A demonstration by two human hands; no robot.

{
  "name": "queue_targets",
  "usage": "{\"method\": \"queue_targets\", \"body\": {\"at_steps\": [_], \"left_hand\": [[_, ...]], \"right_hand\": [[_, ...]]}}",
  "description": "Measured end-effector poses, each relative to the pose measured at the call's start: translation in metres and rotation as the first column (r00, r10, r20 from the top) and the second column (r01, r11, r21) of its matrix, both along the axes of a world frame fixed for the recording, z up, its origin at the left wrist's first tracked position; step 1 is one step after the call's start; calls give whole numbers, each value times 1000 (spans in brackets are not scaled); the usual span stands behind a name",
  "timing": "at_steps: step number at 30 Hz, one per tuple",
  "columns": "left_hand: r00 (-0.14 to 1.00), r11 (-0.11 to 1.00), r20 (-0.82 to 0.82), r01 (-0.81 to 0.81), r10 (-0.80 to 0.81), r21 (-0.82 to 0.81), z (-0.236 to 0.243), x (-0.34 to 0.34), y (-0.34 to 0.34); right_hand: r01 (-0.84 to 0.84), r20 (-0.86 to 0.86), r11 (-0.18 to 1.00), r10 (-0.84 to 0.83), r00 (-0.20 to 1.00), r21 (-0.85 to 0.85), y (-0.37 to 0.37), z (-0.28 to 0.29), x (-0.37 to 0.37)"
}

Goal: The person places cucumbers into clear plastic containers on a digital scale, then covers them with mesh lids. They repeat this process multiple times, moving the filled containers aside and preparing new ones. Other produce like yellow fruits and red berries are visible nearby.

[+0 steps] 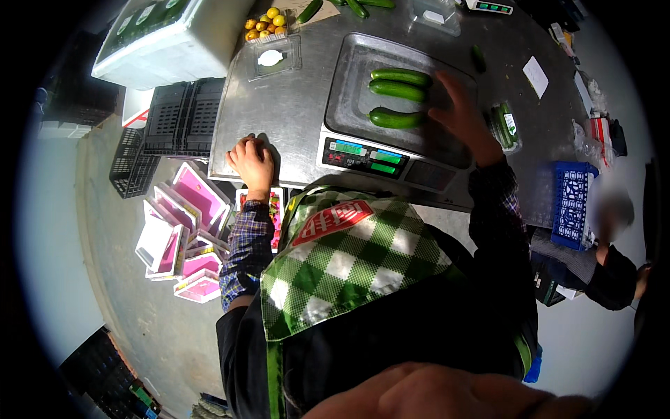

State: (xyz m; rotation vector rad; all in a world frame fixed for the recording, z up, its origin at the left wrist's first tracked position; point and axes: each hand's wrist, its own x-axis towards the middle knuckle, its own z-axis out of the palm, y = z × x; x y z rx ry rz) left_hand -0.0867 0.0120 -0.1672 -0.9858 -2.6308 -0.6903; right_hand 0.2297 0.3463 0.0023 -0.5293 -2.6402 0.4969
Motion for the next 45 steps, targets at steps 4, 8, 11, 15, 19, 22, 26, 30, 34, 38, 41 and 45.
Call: {"method": "queue_targets", "body": {"at_steps": [4, 8, 11, 15, 19, 22, 26, 30, 34, 38, 41, 45], "left_hand": [[999, 1000, 43, -2, 3, -12, 0, -1, -1], [999, 999, -21, 26, -26, 25, 1, 2, -3], [998, 996, 7, 61, -62, 67, 7, 2, 0], [998, 996, 20, 63, -64, 60, -9, -3, -6], [999, 999, 31, 10, -9, -48, -5, 1, -4], [998, 998, 11, 54, -54, 14, 40, 16, 5], [999, 999, -7, 49, -49, 10, 46, 19, 6], [998, 998, -1, 60, -60, -19, 54, 22, 10], [999, 998, 6, 39, -38, -48, 55, 23, 8], [999, 996, 26, 47, -45, -71, 58, 20, 15], [999, 996, 35, 28, -25, -86, 56, 22, 11], [999, 995, 34, 23, -19, -100, 60, 23, 14]], "right_hand": [[53, -52, 998, -54, 997, -24, 4, 4, 16], [98, -53, 995, -98, 994, -13, 3, 1, 23], [128, -42, 992, -127, 991, 6, 1, 1, 24], [186, -112, 979, -177, 978, 81, 22, 2, 19], [554, 56, 754, -574, 817, -352, 77, 7, 10], [592, 53, 793, -592, 805, -143, 125, -1, 0], [391, 140, 907, -413, 900, 157, 195, -34, -36], [241, 86, 932, -273, 958, 270, 260, -78, -68], [296, 181, 925, -343, 922, 240, 284, -90, -120], [420, 324, 891, -454, 830, 173, 284, -100, -173], [267, 404, 916, -375, 834, 299, 267, -97, -173], [-34, 408, 927, -131, 903, 374, 292, -112, -120]]}}
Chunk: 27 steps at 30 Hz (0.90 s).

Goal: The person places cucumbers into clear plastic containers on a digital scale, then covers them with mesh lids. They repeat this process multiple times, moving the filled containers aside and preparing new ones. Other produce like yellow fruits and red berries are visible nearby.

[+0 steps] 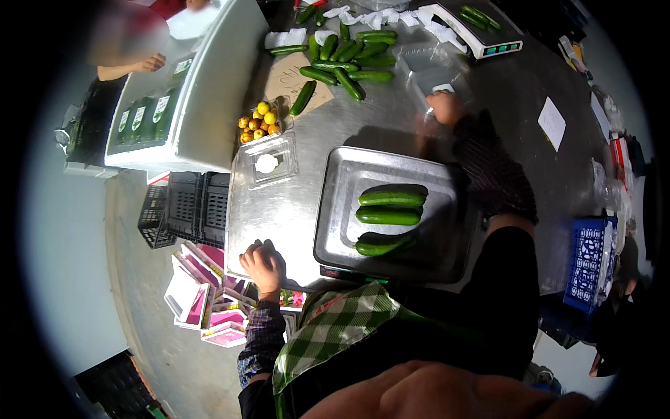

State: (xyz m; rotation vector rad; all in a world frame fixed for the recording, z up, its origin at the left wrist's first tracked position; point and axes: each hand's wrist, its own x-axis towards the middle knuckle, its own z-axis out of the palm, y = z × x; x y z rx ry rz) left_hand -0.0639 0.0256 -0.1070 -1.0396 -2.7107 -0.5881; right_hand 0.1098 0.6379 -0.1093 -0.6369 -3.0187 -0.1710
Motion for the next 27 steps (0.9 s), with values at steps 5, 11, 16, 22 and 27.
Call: {"method": "queue_targets", "body": {"at_steps": [5, 11, 16, 22, 27], "left_hand": [[999, 998, 3, 38, -38, 52, -6, -2, 3], [998, 999, -56, 13, -15, -33, -62, -17, -28], [994, 999, -106, 10, -15, -51, -71, -22, -33], [1000, 1000, -19, 1, -2, -31, -17, -8, -4], [992, 1000, -122, 26, -26, -1, -41, -11, -10]], "right_hand": [[244, 396, 954, -294, 870, 171, 37, -7, 98], [323, -18, 923, -334, 942, -210, 26, 40, 72], [464, 139, 754, -456, 879, -465, -41, 63, -9], [588, 198, 735, -555, 808, -337, -35, 33, -35], [307, 124, 913, -284, 951, -270, -33, 44, 6]]}}
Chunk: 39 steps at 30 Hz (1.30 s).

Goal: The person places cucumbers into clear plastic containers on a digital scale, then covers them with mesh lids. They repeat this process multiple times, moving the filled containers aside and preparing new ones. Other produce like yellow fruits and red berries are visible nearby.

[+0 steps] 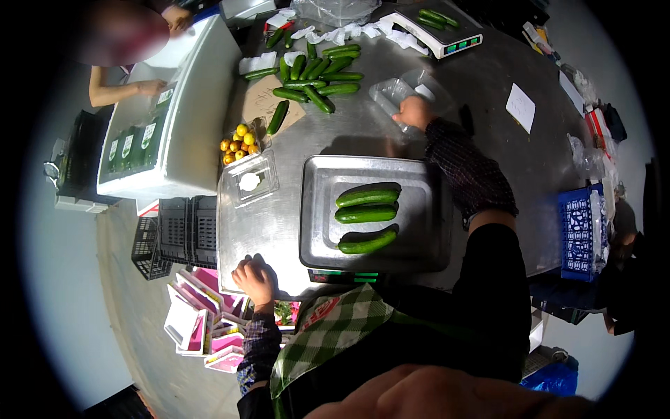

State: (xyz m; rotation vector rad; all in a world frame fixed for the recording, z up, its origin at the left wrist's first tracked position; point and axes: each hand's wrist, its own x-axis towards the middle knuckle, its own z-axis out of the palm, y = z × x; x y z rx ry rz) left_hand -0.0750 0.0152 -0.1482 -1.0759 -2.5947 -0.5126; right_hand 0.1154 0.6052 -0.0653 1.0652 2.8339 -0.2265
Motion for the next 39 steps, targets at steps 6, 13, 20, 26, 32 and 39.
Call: {"method": "queue_targets", "body": {"at_steps": [6, 13, 20, 26, 32, 39], "left_hand": [[999, 997, -28, 24, -22, 79, 11, 5, 1], [999, 990, -5, 32, -31, 140, 5, 1, 3], [996, 986, -79, 41, -29, 160, 11, 4, 0], [996, 990, -85, 40, -29, 133, -12, -2, -10], [997, 992, -73, -12, 21, 126, -22, -10, -15], [866, 858, 236, 329, -441, 395, 177, -6, 124]], "right_hand": [[46, -419, 999, -44, 907, -6, -11, 27, 30], [-27, -584, 964, 182, 791, 265, 47, -24, 69], [232, -732, 901, 125, 670, 367, 38, 25, 79], [256, -739, 965, -132, 661, 56, 5, 71, 94], [130, -575, 963, 31, 818, 238, -10, 62, 93], [227, -416, 972, -182, 891, 60, -13, 15, 76]]}}
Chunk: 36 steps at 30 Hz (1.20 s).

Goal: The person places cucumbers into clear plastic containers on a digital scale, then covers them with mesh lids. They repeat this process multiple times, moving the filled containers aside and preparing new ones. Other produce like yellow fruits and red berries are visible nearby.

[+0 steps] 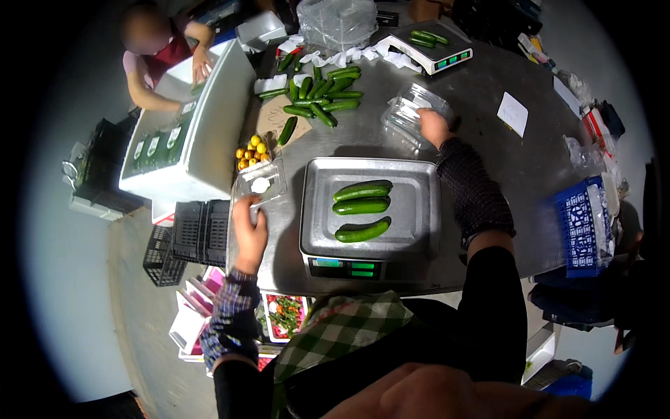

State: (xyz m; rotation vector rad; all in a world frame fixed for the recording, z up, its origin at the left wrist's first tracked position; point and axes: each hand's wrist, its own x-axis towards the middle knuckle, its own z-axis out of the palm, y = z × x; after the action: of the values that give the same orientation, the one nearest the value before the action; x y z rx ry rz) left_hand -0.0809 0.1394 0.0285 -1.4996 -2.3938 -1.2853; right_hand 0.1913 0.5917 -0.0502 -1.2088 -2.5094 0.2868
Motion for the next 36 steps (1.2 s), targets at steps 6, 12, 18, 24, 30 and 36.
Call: {"method": "queue_targets", "body": {"at_steps": [6, 12, 18, 24, 30, 36], "left_hand": [[677, 675, -133, 655, -724, -340, 31, 56, 212], [484, 501, -267, 456, -833, -736, -73, 111, 359], [440, 352, -167, 382, -882, -854, -109, 123, 405], [504, 285, 12, 509, -864, -812, -93, 108, 401], [712, 605, -25, 576, -702, -550, -64, 55, 373], [981, 786, -14, 145, -192, -602, -49, -100, 264]], "right_hand": [[37, 185, 993, -15, 983, -116, -8, -4, -27], [29, -82, 970, -50, 995, -240, -2, -2, -1], [-11, -655, 996, -53, 753, -93, 24, 13, 37], [61, -839, 996, -92, 537, -70, -29, 141, 99], [-369, -160, 863, 442, 883, 345, -183, 108, 123], [-576, -275, 815, 568, 776, 60, -263, 90, 103]]}}
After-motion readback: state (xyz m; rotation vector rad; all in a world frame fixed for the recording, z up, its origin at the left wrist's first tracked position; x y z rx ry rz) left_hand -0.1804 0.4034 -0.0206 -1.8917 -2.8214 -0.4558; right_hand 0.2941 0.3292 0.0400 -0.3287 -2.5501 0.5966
